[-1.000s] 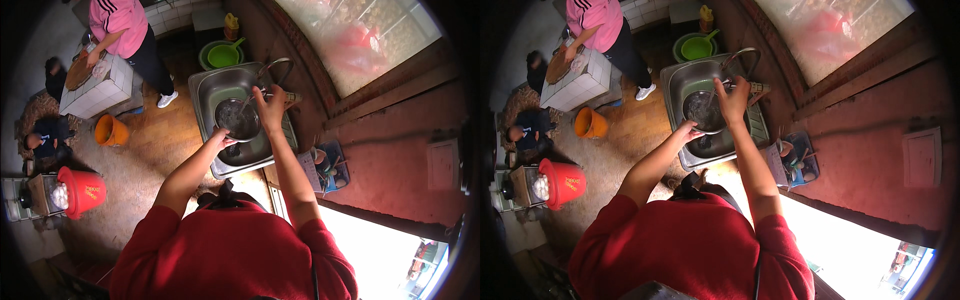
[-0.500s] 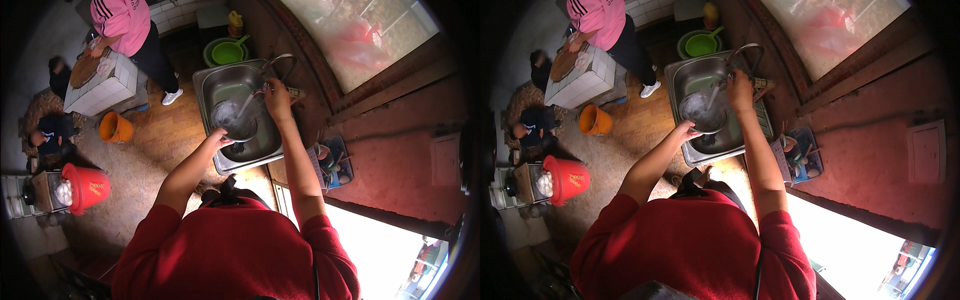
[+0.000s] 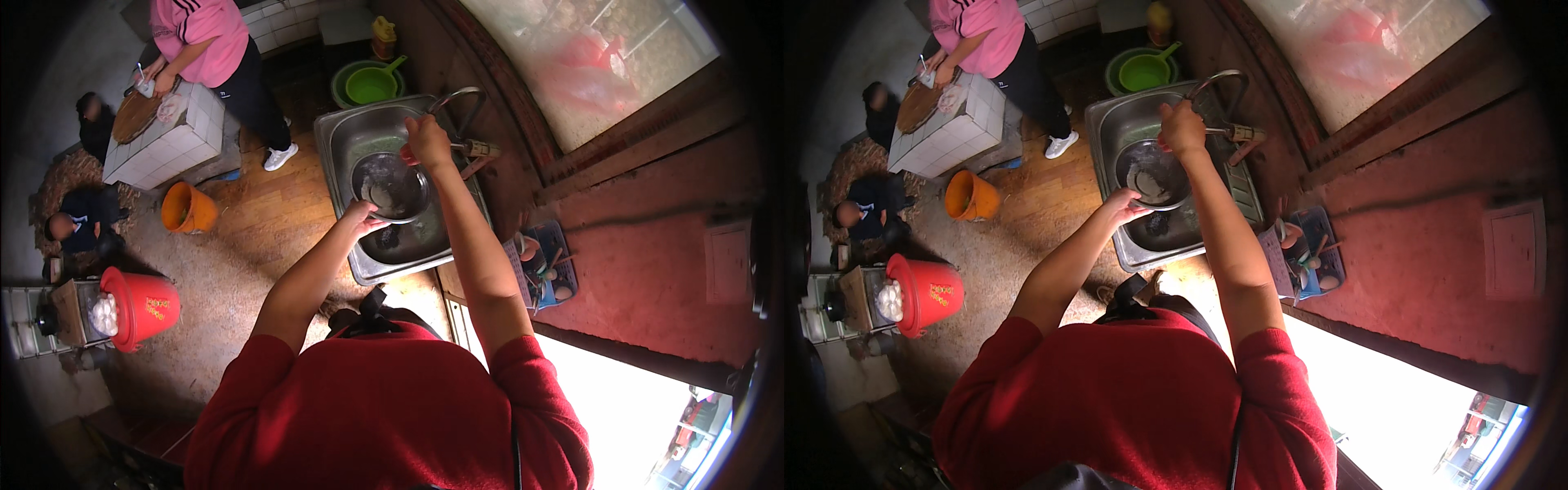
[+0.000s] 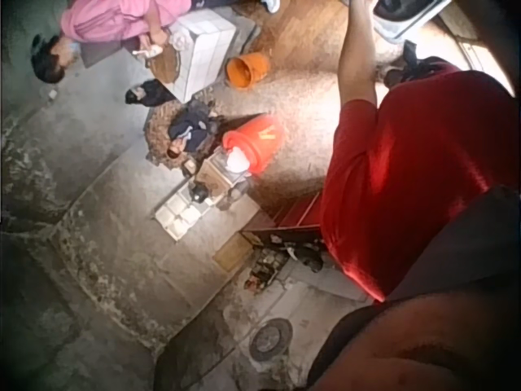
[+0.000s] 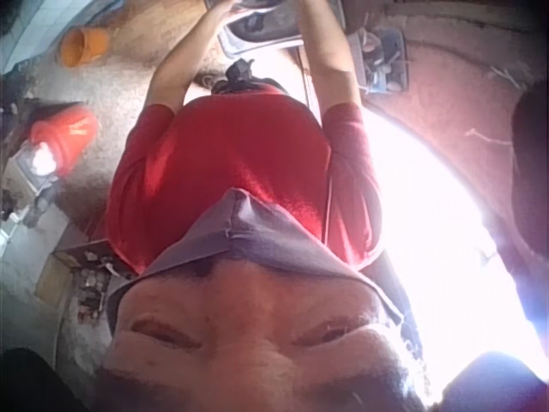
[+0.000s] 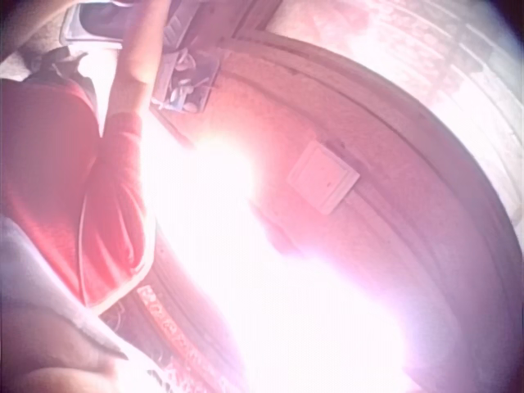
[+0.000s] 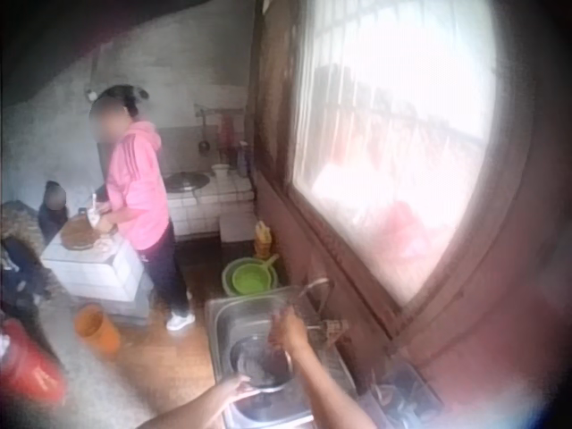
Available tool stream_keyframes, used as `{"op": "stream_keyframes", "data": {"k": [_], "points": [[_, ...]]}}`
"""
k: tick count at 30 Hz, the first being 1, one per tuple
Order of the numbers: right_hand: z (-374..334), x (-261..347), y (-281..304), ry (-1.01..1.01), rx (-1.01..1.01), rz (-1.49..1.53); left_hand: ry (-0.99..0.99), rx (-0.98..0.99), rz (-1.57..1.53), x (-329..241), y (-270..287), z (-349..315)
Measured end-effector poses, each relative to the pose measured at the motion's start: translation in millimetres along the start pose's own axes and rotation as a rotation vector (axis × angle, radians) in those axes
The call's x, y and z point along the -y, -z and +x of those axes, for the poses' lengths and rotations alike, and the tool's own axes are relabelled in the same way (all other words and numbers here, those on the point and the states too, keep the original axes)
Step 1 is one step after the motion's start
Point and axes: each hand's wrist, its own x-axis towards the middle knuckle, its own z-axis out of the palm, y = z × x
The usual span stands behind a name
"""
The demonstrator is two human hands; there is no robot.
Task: The person washes a green colander, a wok, and a metal bowl in a sink using running water and a sponge. They rinse each item and place them aside after cleaning.
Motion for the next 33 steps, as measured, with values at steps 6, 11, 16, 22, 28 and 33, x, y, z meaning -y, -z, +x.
{"op": "stream_keyframes", "data": {"k": [6, 11, 16, 22, 28, 33], "points": [[34.6, -15.4, 6.8, -0.027, 0.181, 0.139, -0.06, -0.05, 0.083, -5.2, -10.7, 9.4], [-45.3, 13.4, 12.4, 0.138, -0.037, 0.077, -0.489, -0.238, 0.481, -4.8, -13.5, -10.2], [-95.6, -31.5, -4.1, 0.214, -0.118, 0.112, -0.989, -0.474, 1.164, -9.3, -11.2, -9.8], [-127.4, -101.5, -19.3, 0.115, -0.121, 0.158, -1.296, -0.42, 1.332, -16.8, -5.0, -33.4], [-135.0, -149.2, -27.4, 0.155, -0.159, -0.067, -1.463, -0.44, 1.416, -19.2, -1.8, -63.3], [-132.5, -173.8, -41.2, 0.199, -0.101, -0.203, -1.481, -0.408, 1.404, -17.9, 2.3, -79.3]]}}
